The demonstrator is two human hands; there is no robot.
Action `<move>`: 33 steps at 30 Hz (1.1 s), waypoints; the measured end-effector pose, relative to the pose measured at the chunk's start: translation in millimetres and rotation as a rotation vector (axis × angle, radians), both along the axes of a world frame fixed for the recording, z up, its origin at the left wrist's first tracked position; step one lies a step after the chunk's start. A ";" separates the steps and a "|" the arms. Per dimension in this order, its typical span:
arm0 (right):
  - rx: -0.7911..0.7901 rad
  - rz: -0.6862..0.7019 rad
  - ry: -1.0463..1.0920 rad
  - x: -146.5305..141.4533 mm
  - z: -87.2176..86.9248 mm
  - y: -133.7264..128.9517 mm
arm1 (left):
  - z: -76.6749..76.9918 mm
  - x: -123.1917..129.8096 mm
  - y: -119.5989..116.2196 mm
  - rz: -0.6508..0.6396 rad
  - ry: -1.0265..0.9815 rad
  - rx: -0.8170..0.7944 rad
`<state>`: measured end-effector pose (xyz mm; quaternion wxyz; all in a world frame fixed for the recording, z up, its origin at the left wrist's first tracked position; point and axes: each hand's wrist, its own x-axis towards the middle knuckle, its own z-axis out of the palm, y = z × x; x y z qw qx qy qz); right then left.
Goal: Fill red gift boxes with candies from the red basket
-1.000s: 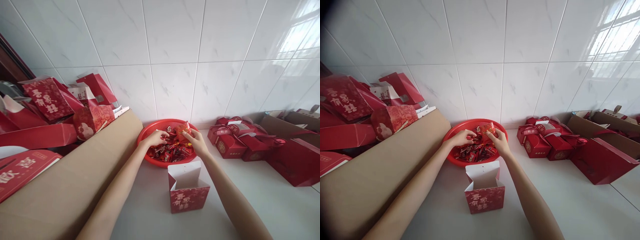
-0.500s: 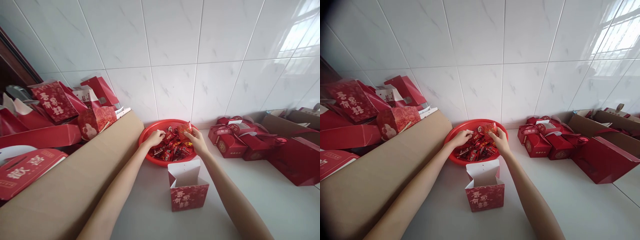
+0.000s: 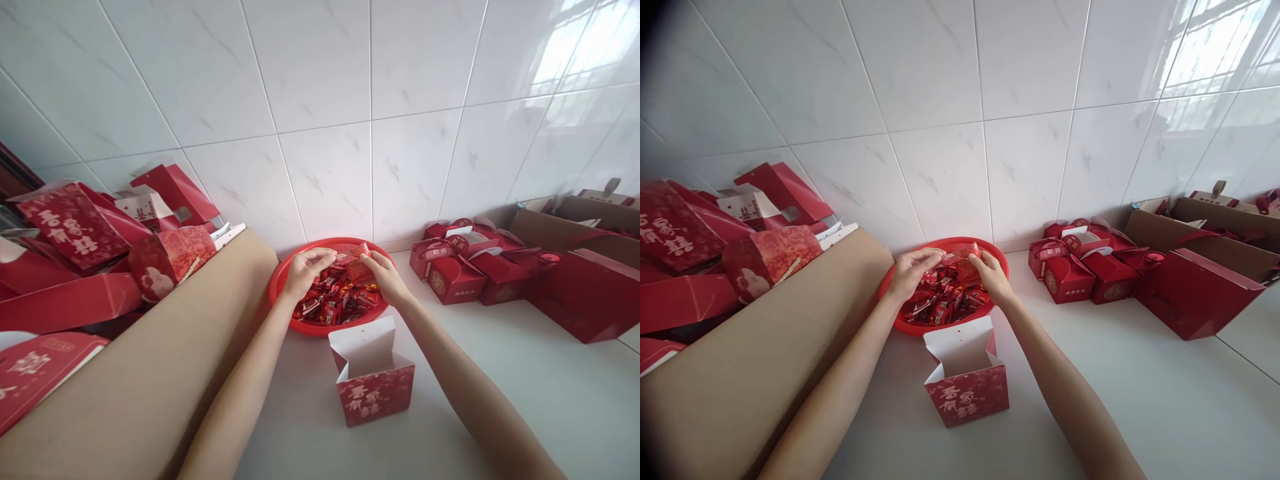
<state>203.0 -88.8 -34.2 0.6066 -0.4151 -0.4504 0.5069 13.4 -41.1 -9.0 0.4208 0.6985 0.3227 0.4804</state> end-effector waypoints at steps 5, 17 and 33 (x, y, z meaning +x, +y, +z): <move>0.000 0.010 0.027 0.2 1.6 -1.4 | -4.3 11.9 -2.9 -0.022 0.082 0.048; 0.113 -0.006 0.026 -2.1 -3.4 -3.7 | -6.9 6.8 -1.5 -0.071 0.044 -0.049; 0.106 -0.077 0.029 -2.9 -4.0 -5.0 | -33.9 -30.3 66.7 -0.103 0.746 -0.161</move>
